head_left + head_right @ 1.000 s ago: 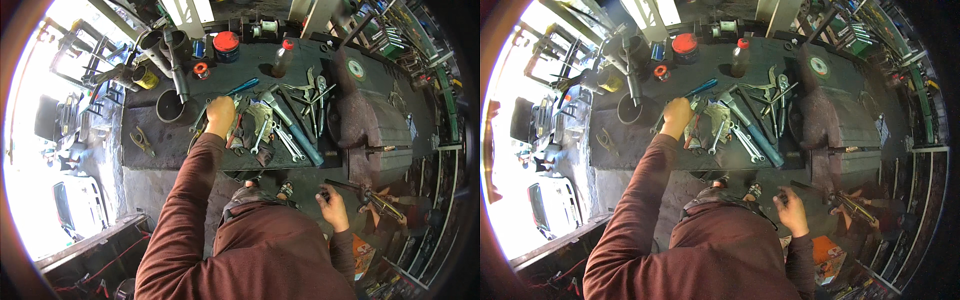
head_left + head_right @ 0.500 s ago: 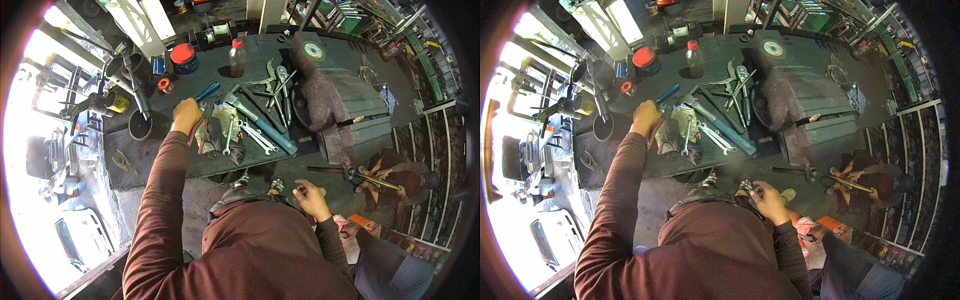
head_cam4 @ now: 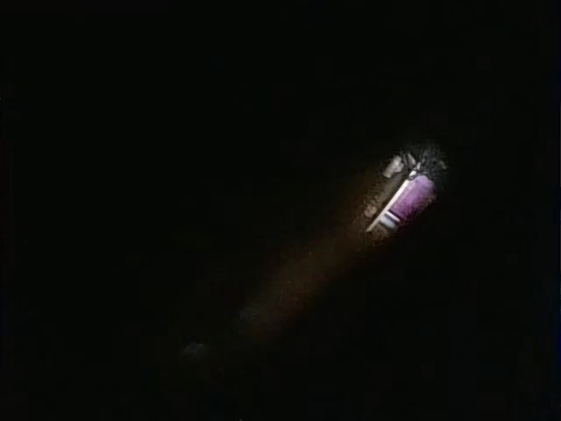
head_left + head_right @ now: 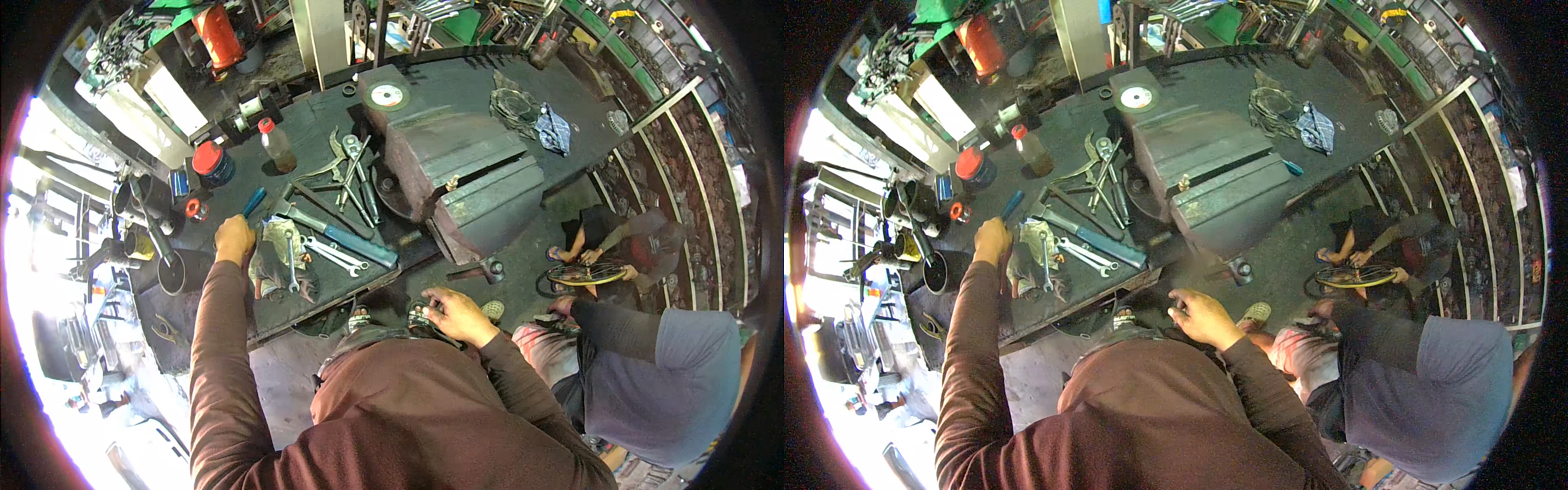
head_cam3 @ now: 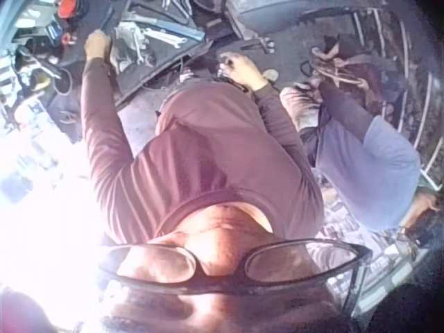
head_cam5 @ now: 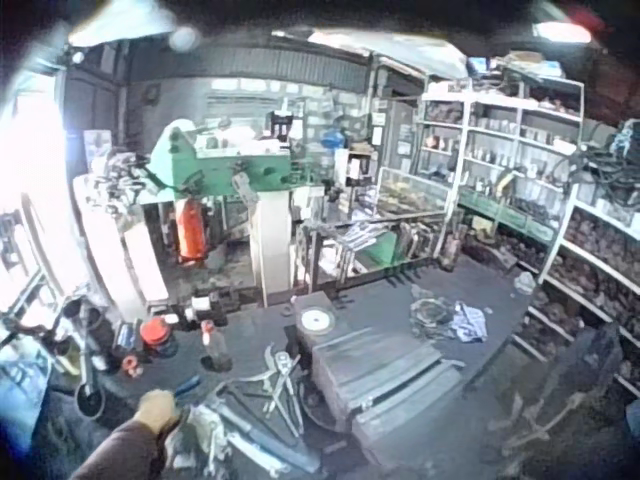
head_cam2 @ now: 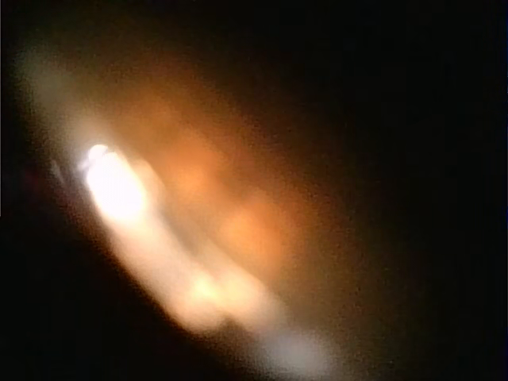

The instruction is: The person selects wrenches and a screwdriver from a workbench, then walks to a vehicle with an open hood. They use the screwdriver and wrench to loosen and remove a bolt from the engine area, then reinsert and tighten the bolt before placing the tools on the vehicle's surface.

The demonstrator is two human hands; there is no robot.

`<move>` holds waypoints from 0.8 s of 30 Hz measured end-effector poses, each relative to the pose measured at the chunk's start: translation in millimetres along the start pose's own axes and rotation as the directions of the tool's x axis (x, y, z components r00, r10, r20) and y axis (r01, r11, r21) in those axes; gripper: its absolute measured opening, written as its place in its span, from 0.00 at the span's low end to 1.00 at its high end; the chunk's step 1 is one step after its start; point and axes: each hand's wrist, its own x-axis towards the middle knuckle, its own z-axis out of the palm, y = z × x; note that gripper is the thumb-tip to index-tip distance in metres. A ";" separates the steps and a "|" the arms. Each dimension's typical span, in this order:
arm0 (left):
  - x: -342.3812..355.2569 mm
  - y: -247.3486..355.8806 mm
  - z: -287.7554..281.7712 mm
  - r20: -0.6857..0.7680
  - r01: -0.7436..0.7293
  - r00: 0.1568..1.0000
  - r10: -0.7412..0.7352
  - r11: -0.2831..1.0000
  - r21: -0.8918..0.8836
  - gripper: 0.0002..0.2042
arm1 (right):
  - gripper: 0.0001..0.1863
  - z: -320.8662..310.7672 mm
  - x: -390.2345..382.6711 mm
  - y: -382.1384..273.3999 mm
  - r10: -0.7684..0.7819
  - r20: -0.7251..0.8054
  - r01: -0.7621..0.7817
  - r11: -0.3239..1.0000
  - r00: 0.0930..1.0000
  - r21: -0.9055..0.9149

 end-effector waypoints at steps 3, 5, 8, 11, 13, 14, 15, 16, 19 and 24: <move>-22.4 17.8 -41.4 -0.236 -0.117 0.965 0.118 0.993 0.020 0.13 | 0.22 -22.7 -16.0 -0.4 -0.083 -0.058 0.087 0.994 0.995 0.071; -58.2 33.6 -95.2 -0.534 -0.312 0.833 0.145 0.920 -0.238 0.11 | 0.22 -47.7 -23.7 -18.9 -0.182 -0.134 0.196 0.976 0.974 0.099; -130.7 83.1 -162.1 -0.482 -0.501 0.865 0.141 0.308 -0.809 0.03 | 0.21 -97.8 -26.1 -71.3 -0.286 -0.285 0.327 0.939 0.915 0.108; -195.0 165.9 -166.8 -0.337 -0.301 0.914 0.224 -0.180 -0.937 0.10 | 0.18 -121.8 -13.9 -107.8 -0.407 -0.488 0.507 0.858 0.772 0.086; -214.6 210.6 -139.6 -0.258 -0.127 0.916 0.306 -0.389 -0.913 0.07 | 0.17 -129.9 -11.3 -117.4 -0.393 -0.465 0.532 0.819 0.793 0.215; -230.1 240.5 -139.2 -0.192 0.009 0.942 0.273 -0.595 -0.804 0.06 | 0.16 -132.1 -10.7 -113.0 -0.350 -0.501 0.488 0.856 0.791 0.173; -229.1 253.5 -133.6 -0.192 0.044 0.929 0.316 -0.610 -0.791 0.07 | 0.15 -136.0 -11.0 -107.4 -0.309 -0.539 0.441 0.888 0.783 0.132; -225.4 261.7 -125.6 -0.199 0.064 0.902 0.383 -0.576 -0.815 0.09 | 0.14 -140.6 -12.0 -100.9 -0.269 -0.578 0.390 0.916 0.770 0.093; -212.2 263.6 -111.4 -0.150 -0.147 0.850 0.505 -0.046 -0.988 0.16 | 0.08 -180.5 -17.7 -64.9 -0.099 -0.616 0.224 0.966 0.781 0.129; -185.3 269.2 -105.7 -0.594 -0.692 0.716 0.367 0.256 -0.675 0.20 | 0.06 -221.4 3.3 -43.7 -0.085 -0.440 0.147 0.983 0.894 0.110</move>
